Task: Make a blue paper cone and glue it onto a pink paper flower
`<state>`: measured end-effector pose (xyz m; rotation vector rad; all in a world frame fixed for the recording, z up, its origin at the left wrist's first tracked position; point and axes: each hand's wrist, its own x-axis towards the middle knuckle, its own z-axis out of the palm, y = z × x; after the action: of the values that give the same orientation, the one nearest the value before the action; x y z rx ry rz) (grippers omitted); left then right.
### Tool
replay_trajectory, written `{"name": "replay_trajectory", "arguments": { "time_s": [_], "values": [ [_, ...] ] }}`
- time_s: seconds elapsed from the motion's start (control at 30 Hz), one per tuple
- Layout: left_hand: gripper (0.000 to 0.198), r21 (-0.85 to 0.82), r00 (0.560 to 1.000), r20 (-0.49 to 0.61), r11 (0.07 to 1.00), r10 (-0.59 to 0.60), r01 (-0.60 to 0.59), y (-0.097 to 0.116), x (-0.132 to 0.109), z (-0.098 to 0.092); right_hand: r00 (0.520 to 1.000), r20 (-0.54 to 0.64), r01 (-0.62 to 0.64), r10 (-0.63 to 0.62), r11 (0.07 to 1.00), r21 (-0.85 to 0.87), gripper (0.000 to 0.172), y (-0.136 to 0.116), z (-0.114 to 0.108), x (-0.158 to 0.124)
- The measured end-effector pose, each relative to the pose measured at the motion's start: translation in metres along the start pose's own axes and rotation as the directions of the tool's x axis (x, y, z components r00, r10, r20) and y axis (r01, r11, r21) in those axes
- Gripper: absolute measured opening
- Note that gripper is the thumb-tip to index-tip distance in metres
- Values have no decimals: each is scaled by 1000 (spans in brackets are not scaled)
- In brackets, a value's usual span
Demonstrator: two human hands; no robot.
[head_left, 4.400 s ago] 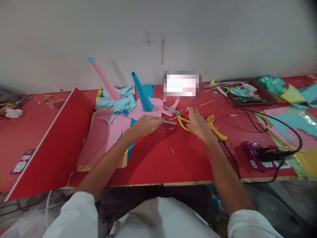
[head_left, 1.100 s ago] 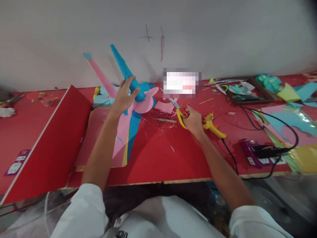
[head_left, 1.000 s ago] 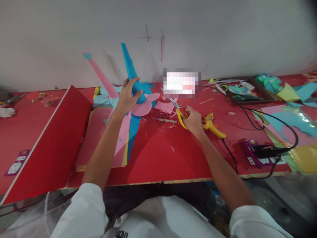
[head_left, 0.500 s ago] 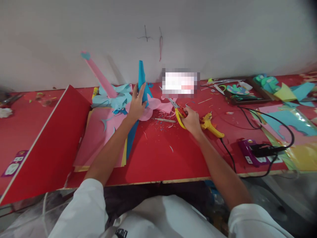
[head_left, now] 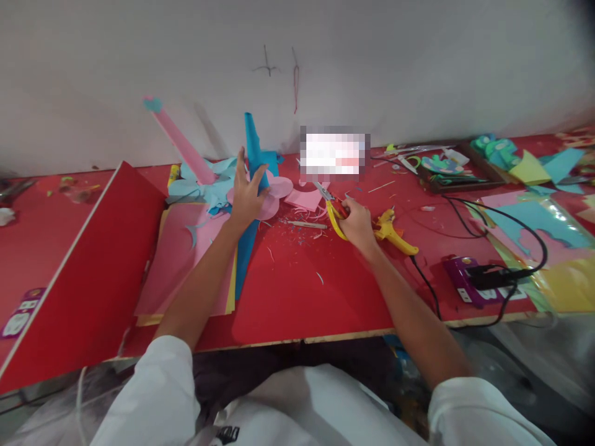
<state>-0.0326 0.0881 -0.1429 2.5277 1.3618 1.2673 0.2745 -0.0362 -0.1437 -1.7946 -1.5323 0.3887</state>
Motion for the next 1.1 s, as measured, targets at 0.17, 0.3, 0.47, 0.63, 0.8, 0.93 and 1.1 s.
{"name": "replay_trajectory", "arguments": {
  "time_s": [0.17,0.3,0.47,0.63,0.8,0.93,1.1],
  "values": [
    [30,78,977,-205,996,52,-37,23,-2,-8,1000,-3,-10,10,1000,26,25,-1,-1,0],
    [33,57,941,256,969,219,-241,43,-1,4,1000,-9,4,-4,999,51,26,-1,-2,0],
    [56,88,781,599,955,175,-282,57,-5,30,1000,-9,19,-19,997,72,24,-3,-2,-2],
    [52,166,790,602,949,119,-269,64,-4,30,999,-8,34,-33,996,83,28,-2,0,-3],
    [44,239,765,632,908,124,-344,76,0,22,999,-4,34,-34,991,133,32,-2,0,-3],
    [59,283,797,601,916,62,-285,77,-2,20,999,-27,42,-38,983,180,36,-4,-1,-4],
    [38,197,923,381,980,-50,-28,74,2,13,999,-41,28,-19,975,221,45,-7,-2,-4]
  ]
}}
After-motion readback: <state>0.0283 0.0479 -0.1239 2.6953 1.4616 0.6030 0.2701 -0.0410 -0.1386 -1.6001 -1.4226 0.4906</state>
